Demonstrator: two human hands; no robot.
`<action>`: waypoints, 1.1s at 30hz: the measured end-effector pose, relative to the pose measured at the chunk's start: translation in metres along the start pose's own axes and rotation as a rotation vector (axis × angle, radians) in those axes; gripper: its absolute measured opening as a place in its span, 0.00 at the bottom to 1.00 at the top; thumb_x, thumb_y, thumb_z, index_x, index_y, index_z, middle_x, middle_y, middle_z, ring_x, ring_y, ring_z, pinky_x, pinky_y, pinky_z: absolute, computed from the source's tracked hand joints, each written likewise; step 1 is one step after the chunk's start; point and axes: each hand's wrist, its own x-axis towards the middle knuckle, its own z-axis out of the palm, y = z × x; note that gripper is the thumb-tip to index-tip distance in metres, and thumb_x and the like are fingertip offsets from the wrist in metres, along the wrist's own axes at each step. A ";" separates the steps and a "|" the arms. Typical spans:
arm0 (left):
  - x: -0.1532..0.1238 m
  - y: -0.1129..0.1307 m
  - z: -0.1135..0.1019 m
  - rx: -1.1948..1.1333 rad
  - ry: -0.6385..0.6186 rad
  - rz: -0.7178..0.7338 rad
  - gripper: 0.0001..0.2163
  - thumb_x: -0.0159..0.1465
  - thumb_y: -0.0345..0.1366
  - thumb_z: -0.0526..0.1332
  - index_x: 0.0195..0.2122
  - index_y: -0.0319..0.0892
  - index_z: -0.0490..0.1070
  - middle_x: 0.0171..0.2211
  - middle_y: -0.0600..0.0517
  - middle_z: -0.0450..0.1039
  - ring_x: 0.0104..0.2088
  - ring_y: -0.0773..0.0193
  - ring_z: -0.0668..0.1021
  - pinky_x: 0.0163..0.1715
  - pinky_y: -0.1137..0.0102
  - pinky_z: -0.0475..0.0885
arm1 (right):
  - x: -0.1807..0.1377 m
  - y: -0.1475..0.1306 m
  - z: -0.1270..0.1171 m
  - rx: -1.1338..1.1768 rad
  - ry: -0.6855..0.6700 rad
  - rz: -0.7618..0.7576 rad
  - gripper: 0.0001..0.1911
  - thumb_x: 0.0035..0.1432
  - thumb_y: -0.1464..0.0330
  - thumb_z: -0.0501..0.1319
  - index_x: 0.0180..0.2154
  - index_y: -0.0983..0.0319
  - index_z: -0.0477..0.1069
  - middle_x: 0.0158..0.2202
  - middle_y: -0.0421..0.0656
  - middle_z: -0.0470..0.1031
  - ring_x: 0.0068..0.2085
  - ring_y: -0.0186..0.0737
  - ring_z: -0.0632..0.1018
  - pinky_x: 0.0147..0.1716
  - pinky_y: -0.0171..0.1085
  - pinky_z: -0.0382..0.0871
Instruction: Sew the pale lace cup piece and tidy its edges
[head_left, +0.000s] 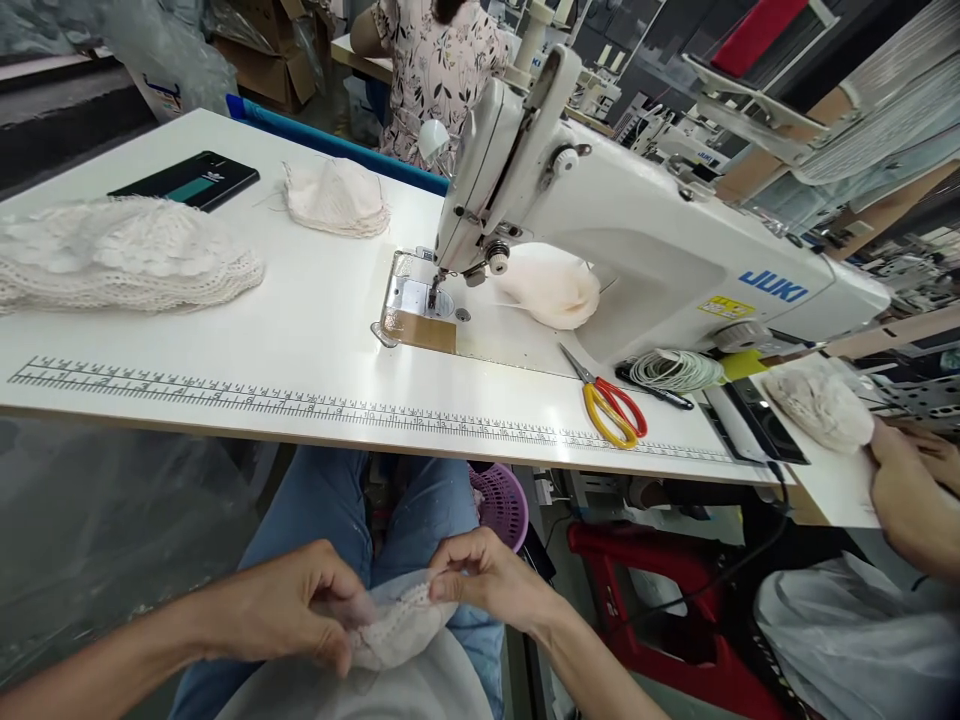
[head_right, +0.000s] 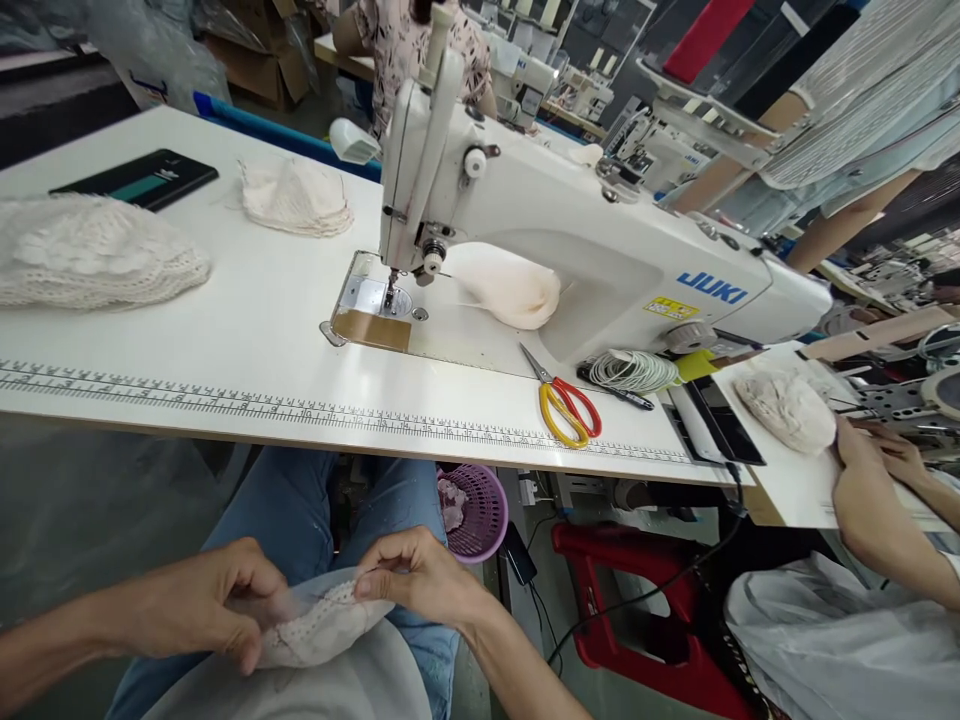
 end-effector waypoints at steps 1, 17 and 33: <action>0.000 -0.001 0.001 -0.010 0.004 0.005 0.08 0.51 0.40 0.67 0.24 0.40 0.79 0.18 0.59 0.50 0.23 0.69 0.53 0.23 0.72 0.47 | 0.000 0.001 -0.001 -0.005 0.003 0.001 0.20 0.42 0.54 0.72 0.28 0.66 0.78 0.24 0.41 0.76 0.27 0.32 0.74 0.31 0.33 0.67; 0.017 -0.002 0.006 -0.095 0.069 -0.014 0.09 0.49 0.39 0.66 0.21 0.38 0.78 0.17 0.59 0.54 0.22 0.70 0.56 0.23 0.73 0.51 | 0.001 -0.020 0.013 -0.187 -0.004 -0.073 0.22 0.42 0.52 0.71 0.29 0.66 0.79 0.23 0.39 0.74 0.24 0.30 0.69 0.26 0.30 0.61; -0.006 -0.007 -0.009 -0.102 0.121 0.025 0.06 0.48 0.36 0.67 0.23 0.40 0.82 0.15 0.57 0.62 0.21 0.70 0.60 0.22 0.74 0.54 | 0.006 -0.037 0.018 -0.315 -0.052 -0.147 0.27 0.35 0.50 0.73 0.32 0.65 0.80 0.25 0.40 0.75 0.27 0.33 0.71 0.31 0.32 0.67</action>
